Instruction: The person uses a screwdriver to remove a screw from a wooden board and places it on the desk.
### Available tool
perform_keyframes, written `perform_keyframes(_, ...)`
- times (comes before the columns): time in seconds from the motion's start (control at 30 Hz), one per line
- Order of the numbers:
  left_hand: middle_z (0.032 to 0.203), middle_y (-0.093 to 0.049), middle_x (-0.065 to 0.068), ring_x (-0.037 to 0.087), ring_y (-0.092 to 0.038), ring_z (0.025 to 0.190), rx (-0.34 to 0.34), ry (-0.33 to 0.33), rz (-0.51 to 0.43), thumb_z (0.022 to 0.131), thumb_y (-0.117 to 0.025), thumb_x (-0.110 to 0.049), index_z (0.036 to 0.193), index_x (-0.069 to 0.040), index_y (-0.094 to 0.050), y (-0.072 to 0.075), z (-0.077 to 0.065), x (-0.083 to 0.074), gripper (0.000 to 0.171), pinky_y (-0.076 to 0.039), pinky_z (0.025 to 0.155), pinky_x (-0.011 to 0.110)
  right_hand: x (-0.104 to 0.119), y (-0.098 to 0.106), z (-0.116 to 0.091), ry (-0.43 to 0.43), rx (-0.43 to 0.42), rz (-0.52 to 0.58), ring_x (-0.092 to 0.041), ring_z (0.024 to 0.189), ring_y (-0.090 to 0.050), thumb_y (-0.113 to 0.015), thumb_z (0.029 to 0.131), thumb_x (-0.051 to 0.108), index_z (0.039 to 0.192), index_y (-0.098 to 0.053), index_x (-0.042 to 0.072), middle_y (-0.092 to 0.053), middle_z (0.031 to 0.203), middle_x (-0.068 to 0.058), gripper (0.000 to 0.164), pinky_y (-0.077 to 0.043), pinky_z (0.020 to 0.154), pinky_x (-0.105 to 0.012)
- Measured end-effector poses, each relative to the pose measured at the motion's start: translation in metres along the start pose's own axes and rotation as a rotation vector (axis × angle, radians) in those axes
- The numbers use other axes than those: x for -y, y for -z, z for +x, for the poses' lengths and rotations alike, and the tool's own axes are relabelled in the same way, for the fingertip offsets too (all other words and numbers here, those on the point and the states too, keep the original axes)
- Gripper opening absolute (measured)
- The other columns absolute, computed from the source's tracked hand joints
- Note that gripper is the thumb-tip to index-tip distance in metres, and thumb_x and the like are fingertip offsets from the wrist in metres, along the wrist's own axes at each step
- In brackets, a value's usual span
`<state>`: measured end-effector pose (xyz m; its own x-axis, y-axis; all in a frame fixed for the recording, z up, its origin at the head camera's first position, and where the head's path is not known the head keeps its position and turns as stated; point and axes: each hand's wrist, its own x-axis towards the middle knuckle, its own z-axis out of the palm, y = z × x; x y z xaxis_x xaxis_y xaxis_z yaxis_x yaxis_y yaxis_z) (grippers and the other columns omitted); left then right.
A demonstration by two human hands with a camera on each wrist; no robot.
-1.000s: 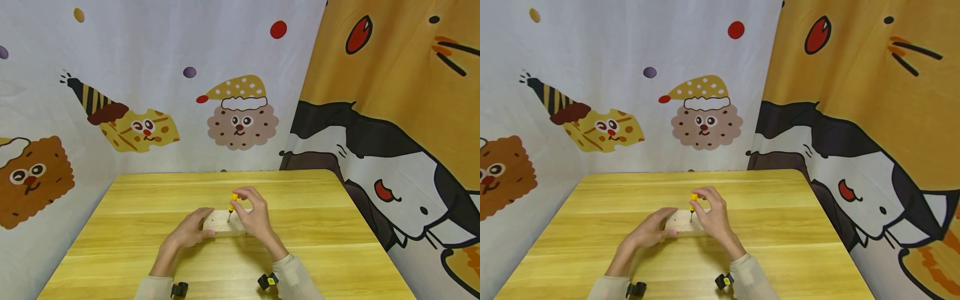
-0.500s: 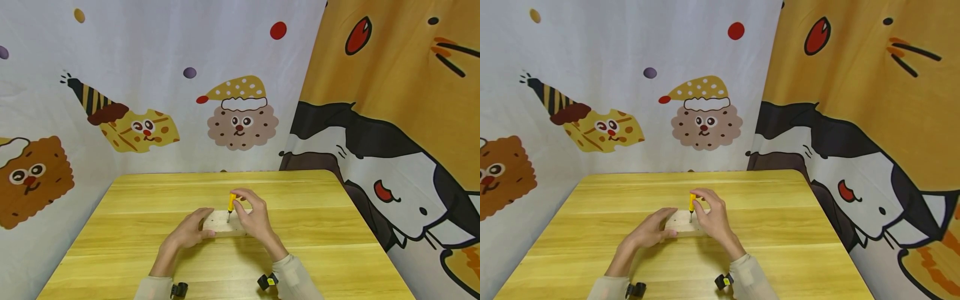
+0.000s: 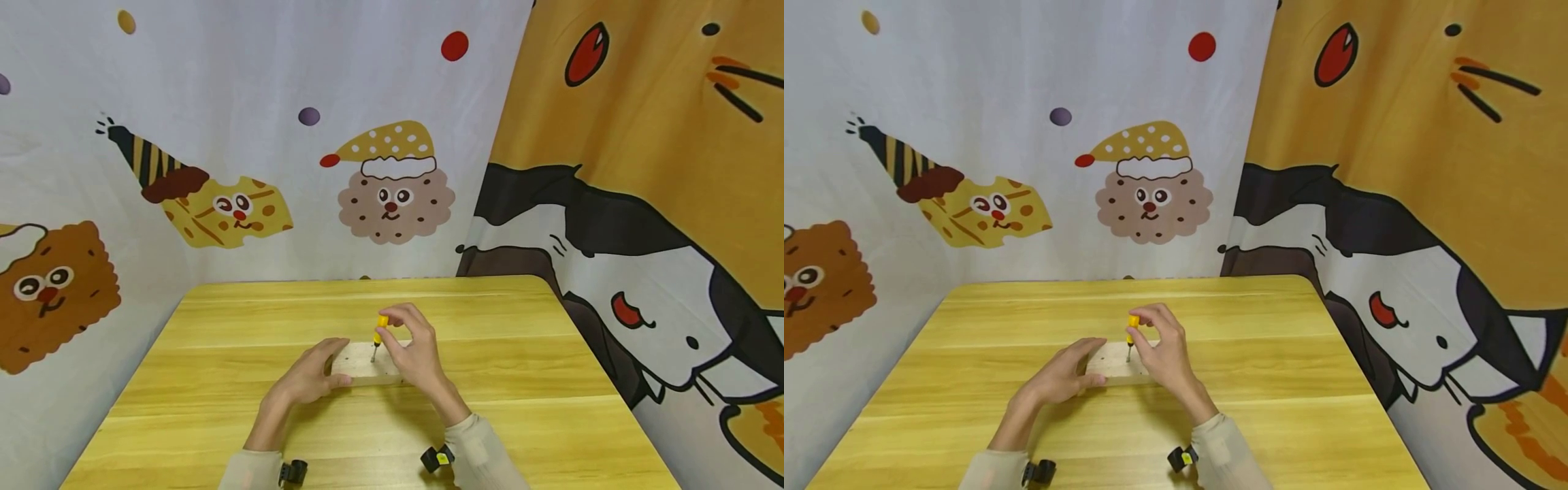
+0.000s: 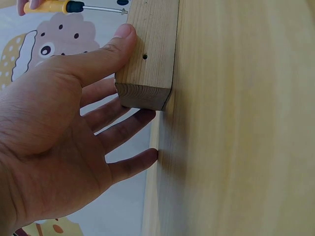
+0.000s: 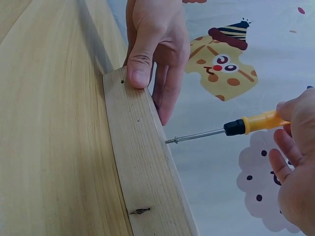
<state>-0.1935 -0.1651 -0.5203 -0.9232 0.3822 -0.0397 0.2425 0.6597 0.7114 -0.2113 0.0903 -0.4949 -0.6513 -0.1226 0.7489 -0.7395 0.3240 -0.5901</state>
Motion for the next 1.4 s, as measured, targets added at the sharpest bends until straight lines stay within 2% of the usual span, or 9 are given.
perform_keyframes(0.3, 0.174, -0.051, 0.023, 0.051, -0.046, 0.163, -0.005, 0.006, -0.015, 0.101, -0.088, -0.030, 0.169, -0.006, -0.052, -0.0008, 0.0007, 0.0000, 0.080, -0.038, 0.133, 0.072, 0.0013, 0.0014, 0.0005, -0.003, 0.031, 0.019, -0.029, 0.100, -0.077, -0.081, 0.101, -0.005, 0.131, -0.079, 0.007, -0.082, 0.120, -0.014, 0.032, -0.068, 0.088, -0.037)
perform_keyframes(0.53, 0.175, -0.050, 0.022, 0.050, -0.046, 0.163, 0.000, 0.012, -0.024, 0.102, -0.087, -0.030, 0.169, -0.006, -0.051, -0.0008, -0.0004, 0.0006, 0.080, -0.039, 0.133, 0.073, -0.0005, 0.0008, -0.0002, 0.011, 0.023, 0.026, -0.029, 0.099, -0.076, -0.083, 0.099, -0.005, 0.128, -0.080, 0.008, -0.081, 0.120, -0.012, 0.032, -0.068, 0.085, -0.046)
perform_keyframes(0.73, 0.175, -0.050, 0.022, 0.051, -0.046, 0.163, 0.002, 0.009, -0.032, 0.101, -0.087, -0.032, 0.169, -0.006, -0.051, 0.0002, -0.0020, -0.0012, 0.081, -0.039, 0.132, 0.074, -0.0024, -0.0009, -0.0008, 0.012, -0.006, 0.000, -0.024, 0.097, -0.073, -0.089, 0.095, -0.001, 0.124, -0.080, 0.009, -0.076, 0.114, -0.009, 0.032, -0.065, 0.088, -0.033)
perform_keyframes(0.9, 0.175, -0.050, 0.021, 0.050, -0.045, 0.164, 0.005, 0.027, -0.031, 0.102, -0.086, -0.031, 0.170, -0.008, -0.051, 0.0000, -0.0015, -0.0015, 0.080, -0.038, 0.133, 0.073, -0.0015, -0.0007, -0.0010, -0.002, -0.006, -0.016, -0.023, 0.097, -0.072, -0.089, 0.095, -0.002, 0.123, -0.079, 0.009, -0.076, 0.113, -0.008, 0.032, -0.064, 0.088, -0.031)
perform_keyframes(1.17, 0.175, -0.051, 0.020, 0.048, -0.046, 0.164, -0.005, 0.023, -0.024, 0.102, -0.087, -0.029, 0.169, -0.007, -0.051, -0.0010, 0.0007, -0.0008, 0.080, -0.038, 0.134, 0.071, -0.0009, 0.0005, -0.0007, 0.012, 0.024, 0.007, -0.027, 0.098, -0.075, -0.083, 0.098, -0.007, 0.129, -0.079, 0.007, -0.080, 0.119, -0.012, 0.034, -0.068, 0.084, -0.045)
perform_keyframes(1.4, 0.174, -0.051, 0.020, 0.048, -0.046, 0.164, -0.005, 0.014, -0.018, 0.102, -0.086, -0.029, 0.169, -0.006, -0.051, -0.0015, 0.0011, 0.0006, 0.079, -0.038, 0.134, 0.070, 0.0002, 0.0012, -0.0002, 0.018, 0.044, 0.019, -0.031, 0.098, -0.076, -0.080, 0.100, -0.007, 0.131, -0.078, 0.006, -0.080, 0.121, -0.017, 0.034, -0.069, 0.086, -0.045)
